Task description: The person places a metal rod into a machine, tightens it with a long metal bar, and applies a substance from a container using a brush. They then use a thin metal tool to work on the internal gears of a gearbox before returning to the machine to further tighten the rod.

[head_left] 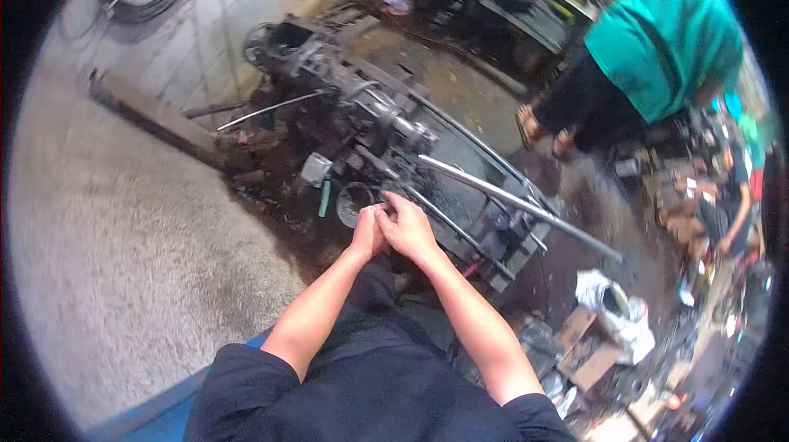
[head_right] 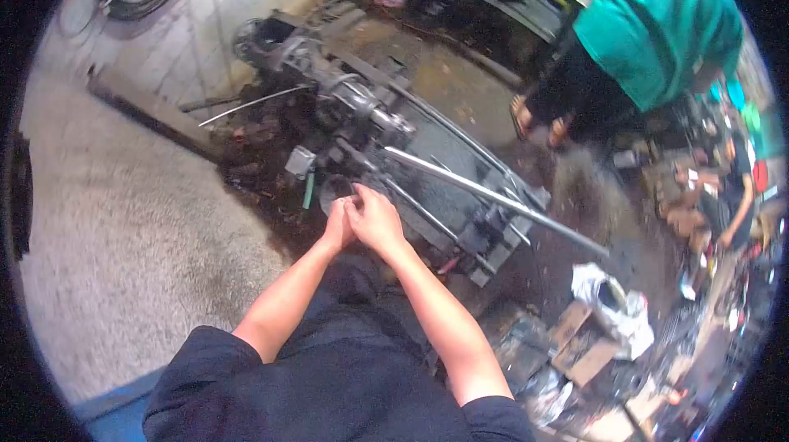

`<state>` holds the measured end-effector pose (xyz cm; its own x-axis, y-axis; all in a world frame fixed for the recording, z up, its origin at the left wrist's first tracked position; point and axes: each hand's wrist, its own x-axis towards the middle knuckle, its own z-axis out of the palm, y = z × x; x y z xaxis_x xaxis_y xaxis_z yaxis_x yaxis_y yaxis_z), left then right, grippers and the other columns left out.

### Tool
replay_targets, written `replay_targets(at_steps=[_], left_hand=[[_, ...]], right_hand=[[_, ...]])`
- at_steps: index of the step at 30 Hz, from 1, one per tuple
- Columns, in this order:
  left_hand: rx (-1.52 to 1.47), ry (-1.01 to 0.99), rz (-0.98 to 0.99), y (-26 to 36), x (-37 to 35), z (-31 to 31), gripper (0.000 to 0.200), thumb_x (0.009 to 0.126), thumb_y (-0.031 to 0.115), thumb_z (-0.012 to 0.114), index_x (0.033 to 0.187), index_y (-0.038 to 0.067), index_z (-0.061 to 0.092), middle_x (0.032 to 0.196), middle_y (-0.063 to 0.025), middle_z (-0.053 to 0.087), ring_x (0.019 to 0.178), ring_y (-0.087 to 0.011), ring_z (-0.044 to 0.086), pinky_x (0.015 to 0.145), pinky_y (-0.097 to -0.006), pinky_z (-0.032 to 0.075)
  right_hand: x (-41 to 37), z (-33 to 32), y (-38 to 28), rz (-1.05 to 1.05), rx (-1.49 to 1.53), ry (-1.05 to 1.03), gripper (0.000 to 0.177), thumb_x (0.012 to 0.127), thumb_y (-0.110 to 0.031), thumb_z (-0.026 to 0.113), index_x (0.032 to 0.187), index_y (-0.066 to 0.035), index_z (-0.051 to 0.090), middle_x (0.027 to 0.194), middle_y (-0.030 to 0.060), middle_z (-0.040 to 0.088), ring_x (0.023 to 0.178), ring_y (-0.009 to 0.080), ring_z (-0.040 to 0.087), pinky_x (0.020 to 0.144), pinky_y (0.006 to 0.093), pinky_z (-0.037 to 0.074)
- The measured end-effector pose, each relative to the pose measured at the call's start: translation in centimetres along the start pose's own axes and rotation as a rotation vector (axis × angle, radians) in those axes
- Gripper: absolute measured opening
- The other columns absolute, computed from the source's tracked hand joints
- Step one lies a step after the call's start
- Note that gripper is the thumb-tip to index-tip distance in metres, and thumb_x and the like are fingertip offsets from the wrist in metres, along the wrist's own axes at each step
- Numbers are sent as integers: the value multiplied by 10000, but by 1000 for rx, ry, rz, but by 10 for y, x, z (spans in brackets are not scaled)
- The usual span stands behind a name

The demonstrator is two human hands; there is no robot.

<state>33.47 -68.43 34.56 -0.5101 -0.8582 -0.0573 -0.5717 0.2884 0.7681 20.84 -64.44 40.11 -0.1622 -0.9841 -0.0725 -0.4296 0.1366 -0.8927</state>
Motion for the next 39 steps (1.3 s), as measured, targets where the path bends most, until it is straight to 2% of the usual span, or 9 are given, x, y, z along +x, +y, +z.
replay_targets(at_steps=[2, 3, 7, 13, 17, 21, 26, 33, 39], left_hand=[[178, 94, -30, -17, 5, -31, 286, 891, 245, 550, 920, -13, 669, 839, -192, 696, 772, -243, 691, 675, -382, 509], [-315, 261, -145, -40, 6, -34, 276, 903, 231, 559, 933, -15, 680, 806, -127, 709, 755, -149, 654, 643, -358, 501], [-695, 581, -257, -34, 28, -110, 287, 894, -1, 578, 1177, -37, 609, 915, -67, 688, 807, -112, 632, 686, -259, 510], [-602, 716, -257, -79, 86, -195, 741, 862, 112, 715, 1464, -24, 305, 743, 7, 602, 614, -46, 500, 551, -217, 406], [-394, 668, 43, -107, 126, -219, 210, 854, 97, 696, 1016, -36, 689, 1082, -118, 695, 812, -136, 628, 723, -268, 499], [-721, 260, 126, -130, 151, -271, 170, 849, 25, 666, 1014, 7, 699, 909, -120, 701, 830, -187, 676, 748, -300, 515], [-256, 97, 637, -164, 212, -377, 167, 820, 76, 725, 985, 55, 722, 914, -148, 700, 824, -211, 681, 694, -340, 496], [-316, 280, 76, -250, 332, -470, 386, 825, 149, 732, 1188, 68, 628, 927, -97, 683, 840, -239, 648, 800, -369, 505], [155, 342, 301, -331, 466, -507, 433, 864, 226, 649, 1241, 26, 575, 1118, -160, 625, 1070, -349, 570, 910, -449, 445]], right_hand=[[29, 13, -26, -55, 72, -73, 459, 847, -218, 611, 1233, 28, 584, 1125, 247, 648, 1037, 362, 646, 912, 392, 500], [41, 14, -47, -11, 141, -115, 445, 854, -208, 616, 1222, 39, 584, 1098, 243, 663, 1027, 345, 659, 894, 379, 510], [82, 40, -89, -13, 234, -166, 433, 868, -195, 628, 1224, 45, 577, 1153, 227, 654, 1082, 291, 647, 917, 364, 498], [154, 89, -105, 18, 433, -122, 431, 882, -230, 620, 1207, 51, 592, 1117, 199, 672, 1019, 269, 657, 855, 352, 510], [208, 121, -133, 475, 769, -149, 404, 967, -316, 550, 1243, -22, 576, 1106, 77, 668, 974, 168, 620, 832, 329, 483], [261, 190, -147, 603, 1274, 110, 275, 1002, -261, 487, 1061, -17, 599, 1010, 89, 660, 892, 162, 619, 826, 330, 488], [310, 227, -240, 535, 1287, 552, 269, 1010, -150, 468, 1192, 31, 550, 881, 66, 620, 800, 127, 589, 750, 254, 485], [378, 246, -226, 320, 827, 565, 401, 1028, -151, 413, 1402, -8, 412, 786, 25, 519, 520, 78, 485, 587, 301, 572], [394, 269, -219, 561, 811, 492, 426, 1020, -114, 376, 1434, -13, 366, 816, 37, 505, 474, 69, 446, 508, 311, 571]])
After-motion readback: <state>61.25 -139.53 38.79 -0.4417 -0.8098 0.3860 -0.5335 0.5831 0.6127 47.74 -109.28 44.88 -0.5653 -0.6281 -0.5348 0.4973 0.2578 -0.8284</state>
